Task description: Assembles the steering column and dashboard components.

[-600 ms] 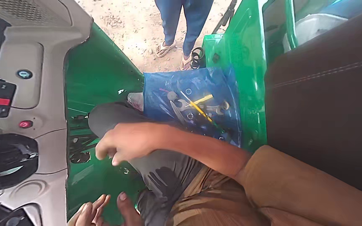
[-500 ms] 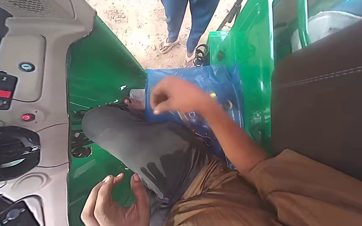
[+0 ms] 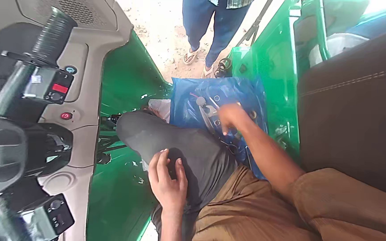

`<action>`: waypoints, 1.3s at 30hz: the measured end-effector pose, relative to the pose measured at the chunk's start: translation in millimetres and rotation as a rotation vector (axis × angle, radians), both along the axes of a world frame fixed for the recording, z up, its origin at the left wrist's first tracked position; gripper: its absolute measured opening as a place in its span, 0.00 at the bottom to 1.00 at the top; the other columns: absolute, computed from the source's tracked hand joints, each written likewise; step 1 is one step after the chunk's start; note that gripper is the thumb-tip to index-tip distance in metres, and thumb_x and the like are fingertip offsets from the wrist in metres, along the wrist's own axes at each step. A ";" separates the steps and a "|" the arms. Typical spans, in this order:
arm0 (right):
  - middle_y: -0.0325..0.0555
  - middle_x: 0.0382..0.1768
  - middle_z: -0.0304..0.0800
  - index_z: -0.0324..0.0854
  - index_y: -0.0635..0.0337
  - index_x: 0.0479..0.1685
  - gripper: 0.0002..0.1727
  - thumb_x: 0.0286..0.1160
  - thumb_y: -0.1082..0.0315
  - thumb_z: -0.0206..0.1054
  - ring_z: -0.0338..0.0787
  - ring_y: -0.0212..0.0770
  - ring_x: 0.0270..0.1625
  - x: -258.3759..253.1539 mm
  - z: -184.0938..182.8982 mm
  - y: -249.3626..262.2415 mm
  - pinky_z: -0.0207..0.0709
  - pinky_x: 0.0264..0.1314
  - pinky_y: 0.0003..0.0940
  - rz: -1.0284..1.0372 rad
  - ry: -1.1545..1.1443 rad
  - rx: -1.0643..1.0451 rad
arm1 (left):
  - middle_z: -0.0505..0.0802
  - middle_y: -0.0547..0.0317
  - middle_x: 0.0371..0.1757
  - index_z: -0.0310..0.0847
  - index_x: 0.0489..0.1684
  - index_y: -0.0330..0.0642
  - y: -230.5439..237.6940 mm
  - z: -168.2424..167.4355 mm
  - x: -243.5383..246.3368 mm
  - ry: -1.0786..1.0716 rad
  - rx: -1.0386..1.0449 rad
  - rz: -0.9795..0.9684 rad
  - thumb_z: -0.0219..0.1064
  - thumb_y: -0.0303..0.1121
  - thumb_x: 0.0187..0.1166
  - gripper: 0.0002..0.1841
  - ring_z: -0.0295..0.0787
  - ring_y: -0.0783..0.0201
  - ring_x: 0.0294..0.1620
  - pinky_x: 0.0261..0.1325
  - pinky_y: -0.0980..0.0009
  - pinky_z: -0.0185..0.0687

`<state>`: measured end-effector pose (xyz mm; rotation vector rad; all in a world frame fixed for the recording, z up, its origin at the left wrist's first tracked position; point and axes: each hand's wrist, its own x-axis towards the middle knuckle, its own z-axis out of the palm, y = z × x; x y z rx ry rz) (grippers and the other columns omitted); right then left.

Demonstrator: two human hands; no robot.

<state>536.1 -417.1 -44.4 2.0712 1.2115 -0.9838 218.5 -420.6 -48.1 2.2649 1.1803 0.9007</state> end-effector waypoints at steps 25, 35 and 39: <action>0.40 0.24 0.88 0.91 0.62 0.33 0.05 0.61 0.77 0.81 0.83 0.32 0.26 -26.5 111.6 44.4 0.78 0.30 0.31 0.441 1.128 0.528 | 0.78 0.46 0.81 0.67 0.85 0.42 29.1 56.8 11.4 -0.181 -0.278 -0.347 0.70 0.64 0.72 0.46 0.77 0.48 0.78 0.74 0.48 0.80; 0.45 0.24 0.90 0.88 0.65 0.41 0.12 0.76 0.62 0.76 0.85 0.37 0.21 -67.8 60.4 96.4 0.81 0.24 0.38 0.128 1.067 0.115 | 0.92 0.54 0.52 0.78 0.67 0.30 24.0 19.8 23.2 -0.425 -0.354 -0.091 0.74 0.43 0.75 0.28 0.90 0.66 0.49 0.53 0.68 0.90; 0.56 0.29 0.85 0.82 0.74 0.41 0.09 0.81 0.74 0.62 0.83 0.50 0.24 -37.1 -10.0 69.2 0.79 0.30 0.51 0.597 0.606 -0.240 | 0.93 0.54 0.49 0.79 0.62 0.27 20.3 16.2 20.6 -0.529 -0.309 -0.039 0.81 0.38 0.68 0.29 0.92 0.66 0.46 0.53 0.68 0.92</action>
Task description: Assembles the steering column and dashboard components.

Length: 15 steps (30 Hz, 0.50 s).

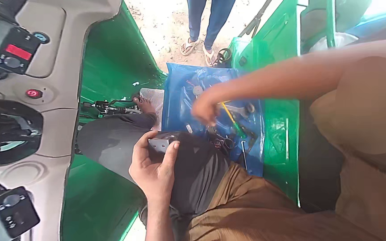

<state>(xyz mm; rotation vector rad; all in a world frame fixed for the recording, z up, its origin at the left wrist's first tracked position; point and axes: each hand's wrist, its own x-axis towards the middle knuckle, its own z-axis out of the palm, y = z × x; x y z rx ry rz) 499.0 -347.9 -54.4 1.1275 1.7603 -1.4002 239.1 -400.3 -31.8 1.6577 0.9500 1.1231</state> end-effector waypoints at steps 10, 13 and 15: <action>0.45 0.34 0.91 0.88 0.55 0.46 0.06 0.79 0.65 0.69 0.92 0.49 0.39 72.9 -46.5 -157.3 0.85 0.43 0.52 0.001 -0.114 0.408 | 0.94 0.52 0.52 0.76 0.69 0.30 -5.0 -7.8 -11.2 -0.061 -0.104 0.058 0.84 0.30 0.62 0.33 0.95 0.60 0.49 0.55 0.62 0.96; 0.42 0.32 0.89 0.87 0.52 0.45 0.08 0.81 0.59 0.68 0.90 0.46 0.36 89.7 -58.9 -162.4 0.82 0.37 0.51 -0.027 0.028 0.500 | 0.94 0.51 0.54 0.74 0.73 0.31 -2.3 -7.9 -13.2 -0.056 -0.142 0.047 0.80 0.24 0.67 0.32 0.96 0.58 0.50 0.55 0.60 0.97; 0.47 0.39 0.92 0.88 0.51 0.56 0.12 0.85 0.60 0.64 0.92 0.50 0.43 72.3 -26.0 -150.1 0.83 0.45 0.55 -0.026 -0.011 0.398 | 0.94 0.51 0.53 0.73 0.74 0.31 -0.9 -6.3 -14.3 -0.059 -0.172 0.050 0.79 0.25 0.68 0.31 0.96 0.59 0.49 0.53 0.61 0.97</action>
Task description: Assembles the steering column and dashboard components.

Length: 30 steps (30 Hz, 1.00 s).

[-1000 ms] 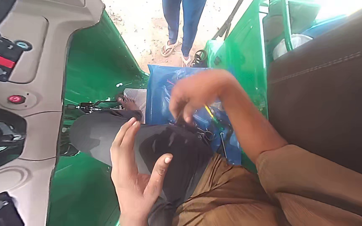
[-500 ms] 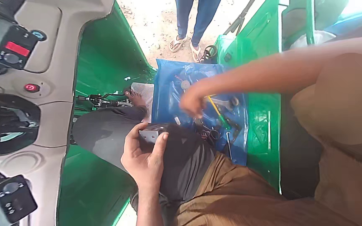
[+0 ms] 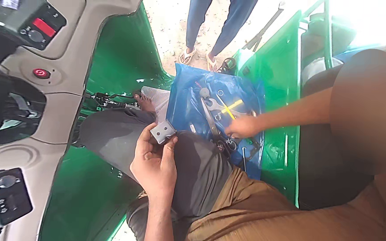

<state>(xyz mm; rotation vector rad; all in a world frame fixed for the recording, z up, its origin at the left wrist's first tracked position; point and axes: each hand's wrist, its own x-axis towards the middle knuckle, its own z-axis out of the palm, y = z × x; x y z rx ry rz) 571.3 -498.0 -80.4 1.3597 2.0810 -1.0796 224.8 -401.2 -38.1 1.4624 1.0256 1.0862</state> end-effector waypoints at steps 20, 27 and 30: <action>0.45 0.31 0.88 0.85 0.54 0.45 0.11 0.82 0.57 0.65 0.90 0.49 0.37 -29.1 32.7 99.1 0.84 0.41 0.55 0.197 -0.101 0.007 | 0.90 0.37 0.53 0.70 0.78 0.29 -54.7 -20.1 -130.5 -0.538 -0.429 0.466 0.71 0.21 0.74 0.29 0.92 0.56 0.39 0.36 0.64 0.92; 0.44 0.28 0.91 0.83 0.60 0.36 0.02 0.67 0.73 0.68 0.90 0.38 0.26 -182.2 116.5 205.2 0.88 0.26 0.34 -0.572 1.130 0.324 | 0.90 0.39 0.57 0.72 0.77 0.32 -42.6 -69.0 -166.0 -0.413 -0.399 0.649 0.69 0.15 0.73 0.29 0.92 0.52 0.48 0.48 0.57 0.93; 0.49 0.29 0.88 0.75 0.61 0.37 0.03 0.74 0.75 0.56 0.86 0.39 0.24 -273.8 63.0 205.9 0.83 0.25 0.33 -1.105 1.469 -0.222 | 0.90 0.36 0.58 0.74 0.74 0.30 -24.7 -80.1 -164.6 -0.353 -0.359 0.637 0.69 0.14 0.72 0.27 0.92 0.46 0.53 0.57 0.50 0.91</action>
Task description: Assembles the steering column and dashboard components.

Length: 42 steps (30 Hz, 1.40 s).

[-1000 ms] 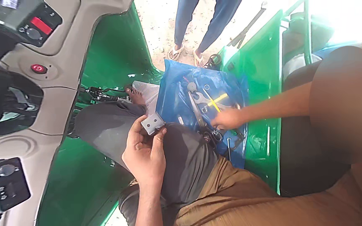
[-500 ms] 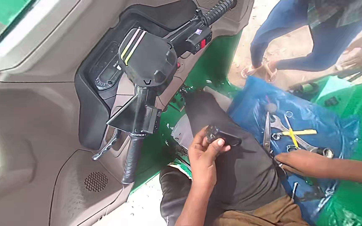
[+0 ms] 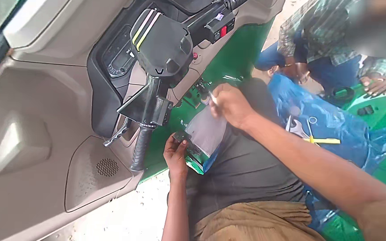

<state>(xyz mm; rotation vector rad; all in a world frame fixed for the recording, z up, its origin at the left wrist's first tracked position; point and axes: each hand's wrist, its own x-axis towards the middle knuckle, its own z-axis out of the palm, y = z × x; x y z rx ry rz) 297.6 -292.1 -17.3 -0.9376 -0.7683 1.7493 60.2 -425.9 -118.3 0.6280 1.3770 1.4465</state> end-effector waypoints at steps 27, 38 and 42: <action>0.55 0.47 0.91 0.92 0.59 0.40 0.15 0.78 0.55 0.73 0.88 0.56 0.57 -107.1 -183.6 149.5 0.77 0.61 0.64 1.151 -1.026 0.378 | 0.82 0.47 0.77 0.61 0.82 0.39 159.6 14.3 17.4 -0.427 -0.309 0.466 0.39 0.47 0.96 0.26 0.82 0.54 0.76 0.78 0.59 0.77; 0.51 0.56 0.91 0.94 0.54 0.49 0.13 0.78 0.55 0.74 0.85 0.52 0.66 -98.2 -194.1 169.1 0.73 0.73 0.57 1.102 -0.884 0.404 | 0.90 0.46 0.60 0.71 0.68 0.38 152.5 -10.1 0.3 -0.464 -0.194 0.417 0.43 0.48 0.95 0.23 0.89 0.53 0.65 0.74 0.54 0.82; 0.53 0.56 0.92 0.94 0.53 0.52 0.17 0.77 0.51 0.74 0.85 0.53 0.66 -106.9 -202.1 167.2 0.73 0.73 0.59 1.131 -0.837 0.533 | 0.89 0.48 0.60 0.70 0.67 0.38 148.8 -9.1 4.3 -0.415 -0.190 0.392 0.45 0.55 0.93 0.28 0.89 0.55 0.65 0.74 0.56 0.82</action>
